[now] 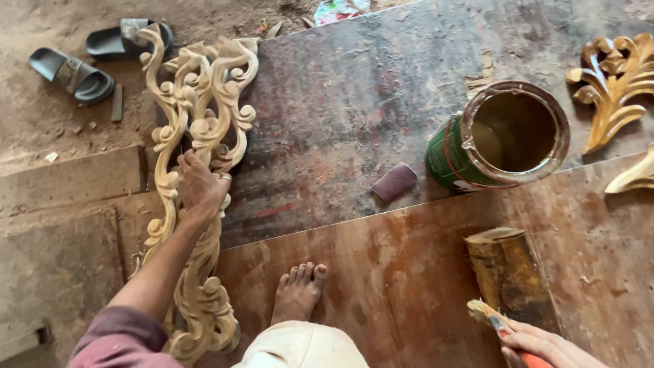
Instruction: The person applies varnish to intricately carved wooden pieces using a paintbrush. They repeatedly dip the brush into a container of varnish and coat the surfaces of the wooden pieces, turning them to cover all sides.
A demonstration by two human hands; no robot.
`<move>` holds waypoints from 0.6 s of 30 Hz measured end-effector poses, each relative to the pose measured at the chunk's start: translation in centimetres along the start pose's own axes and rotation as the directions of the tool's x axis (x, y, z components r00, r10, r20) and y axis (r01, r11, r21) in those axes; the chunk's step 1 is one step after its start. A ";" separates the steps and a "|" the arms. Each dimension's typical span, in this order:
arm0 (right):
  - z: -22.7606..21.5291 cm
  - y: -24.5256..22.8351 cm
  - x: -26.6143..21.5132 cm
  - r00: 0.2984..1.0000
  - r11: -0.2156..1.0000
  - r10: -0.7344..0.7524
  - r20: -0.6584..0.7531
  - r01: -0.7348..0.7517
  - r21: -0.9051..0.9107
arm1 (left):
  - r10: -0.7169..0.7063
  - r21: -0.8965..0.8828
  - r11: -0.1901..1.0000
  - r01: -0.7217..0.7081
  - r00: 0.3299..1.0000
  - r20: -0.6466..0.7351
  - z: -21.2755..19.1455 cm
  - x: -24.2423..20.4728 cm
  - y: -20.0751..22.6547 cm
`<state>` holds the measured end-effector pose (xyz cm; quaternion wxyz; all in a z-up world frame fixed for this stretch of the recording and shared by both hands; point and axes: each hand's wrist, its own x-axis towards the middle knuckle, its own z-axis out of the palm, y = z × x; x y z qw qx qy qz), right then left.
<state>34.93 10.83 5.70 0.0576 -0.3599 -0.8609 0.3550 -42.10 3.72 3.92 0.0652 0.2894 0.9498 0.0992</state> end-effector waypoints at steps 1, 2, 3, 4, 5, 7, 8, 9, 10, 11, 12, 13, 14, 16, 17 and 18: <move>0.3 0.3 0.5 0.998 0.969 0.009 0.064 -0.025 0.245 | -0.037 0.002 0.999 0.037 0.999 0.033 -1.3 -0.4 0.3; 0.6 0.8 1.5 0.992 0.879 0.004 0.128 -0.065 0.472 | 0.003 -0.036 0.999 -0.001 0.999 0.047 -2.7 -1.0 0.6; 0.6 1.0 1.4 0.981 0.735 -0.005 0.193 -0.127 0.666 | 0.046 -0.075 0.996 -0.041 0.997 0.069 -3.7 -1.9 0.9; 0.5 1.2 1.7 0.972 0.661 -0.009 0.233 -0.169 0.731 | 0.090 -0.116 0.990 -0.079 0.992 0.090 -4.7 -2.8 1.4; 0.4 0.9 1.6 0.964 0.577 -0.009 0.264 -0.211 0.789 | 0.178 -0.311 0.944 -0.114 0.966 0.189 -5.6 -3.6 2.2; 0.0 -0.4 1.5 0.960 0.455 0.070 0.271 -0.273 0.847 | 0.385 -0.657 0.748 -0.091 0.866 0.319 -7.2 -5.8 3.2; -0.5 -1.7 1.2 0.956 0.423 0.154 0.250 -0.292 0.858 | 0.558 -0.572 0.733 -0.368 0.807 0.196 -7.4 -7.2 4.2; -1.4 -3.1 1.5 0.945 0.393 0.227 0.236 -0.310 0.866 | 0.712 -0.443 0.657 -0.610 0.695 0.098 -7.7 -8.4 5.0; -1.7 -5.0 1.6 0.974 0.663 0.225 0.006 -0.157 0.732 | 0.685 -0.556 0.689 -0.465 0.668 0.290 -8.1 -9.5 5.5; -3.0 -6.7 2.2 0.972 0.757 0.221 -0.081 -0.118 0.643 | 0.659 -0.635 0.713 -0.298 0.595 0.460 -7.9 -11.0 6.6; -4.1 -8.6 2.6 0.969 0.791 0.215 -0.125 -0.097 0.604 | 0.619 -0.523 0.782 -0.340 0.528 0.582 -7.7 -12.5 7.6; -5.4 -10.5 3.2 0.959 0.822 0.212 -0.187 -0.071 0.565 | 0.563 -0.407 0.821 -0.400 0.453 0.691 -7.4 -13.7 8.7; -6.2 -11.5 5.0 0.951 0.849 0.186 -0.247 -0.029 0.527 | 0.635 -0.434 0.754 -0.493 0.377 0.674 -7.1 -14.9 9.5; -7.3 -13.8 7.3 0.911 0.906 0.173 -0.375 0.002 0.422 | 0.779 -0.520 0.570 -0.636 0.217 0.588 -5.8 -17.0 10.8; -8.0 -15.0 7.3 0.880 0.930 0.188 -0.435 -0.017 0.367 | 0.850 -0.581 0.451 -0.678 0.126 0.512 -4.7 -18.1 11.6; -8.4 -16.2 7.1 0.849 0.951 0.198 -0.490 -0.045 0.305 | 0.904 -0.633 0.323 -0.703 0.031 0.427 -3.3 -18.9 12.6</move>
